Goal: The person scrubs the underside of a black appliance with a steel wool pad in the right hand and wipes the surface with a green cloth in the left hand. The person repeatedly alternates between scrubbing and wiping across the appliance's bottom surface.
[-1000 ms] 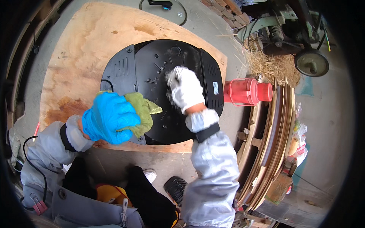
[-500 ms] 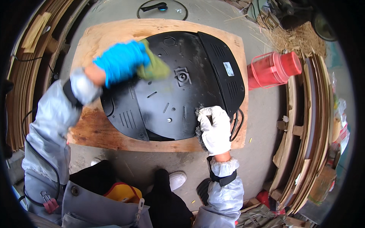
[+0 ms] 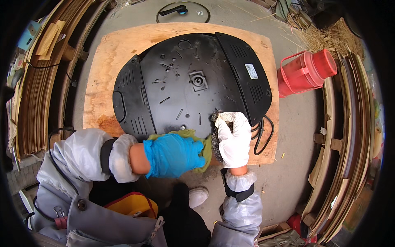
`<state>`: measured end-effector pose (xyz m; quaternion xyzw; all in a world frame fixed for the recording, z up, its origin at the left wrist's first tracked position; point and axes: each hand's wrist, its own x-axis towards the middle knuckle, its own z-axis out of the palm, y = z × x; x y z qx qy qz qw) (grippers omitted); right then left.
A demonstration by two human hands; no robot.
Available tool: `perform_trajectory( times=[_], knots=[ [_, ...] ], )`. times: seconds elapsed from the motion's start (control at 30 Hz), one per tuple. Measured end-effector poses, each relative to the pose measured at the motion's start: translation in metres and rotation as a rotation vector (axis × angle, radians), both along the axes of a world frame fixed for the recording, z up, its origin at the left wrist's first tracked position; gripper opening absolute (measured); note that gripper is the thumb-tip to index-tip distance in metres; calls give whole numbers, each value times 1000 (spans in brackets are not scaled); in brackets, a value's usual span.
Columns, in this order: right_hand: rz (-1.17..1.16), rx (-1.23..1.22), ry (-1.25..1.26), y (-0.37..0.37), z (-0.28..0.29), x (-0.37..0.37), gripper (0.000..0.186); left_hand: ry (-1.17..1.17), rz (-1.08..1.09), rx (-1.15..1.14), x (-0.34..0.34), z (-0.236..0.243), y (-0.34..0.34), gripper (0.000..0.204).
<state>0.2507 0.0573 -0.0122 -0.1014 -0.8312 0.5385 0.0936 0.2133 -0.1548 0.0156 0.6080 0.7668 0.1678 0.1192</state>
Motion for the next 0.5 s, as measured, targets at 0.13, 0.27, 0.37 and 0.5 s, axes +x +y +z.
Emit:
perform_trajectory(
  times=[0.13, 0.27, 0.37, 0.5],
  knots=[
    [15, -196, 10, 19, -4, 11, 5, 115, 210, 103, -64, -9, -30, 37],
    [-170, -639, 17, 38, -23, 23, 12, -501, 1007, -38, -192, 3, -57, 34],
    [-146, -522, 125, 42, -38, 27, 23, 42, 606, -89, -199, -5, -37, 29],
    [-284, -951, 128, 41, -47, 28, 21, 35, 232, -71, -103, -17, 19, 32]
  ],
)
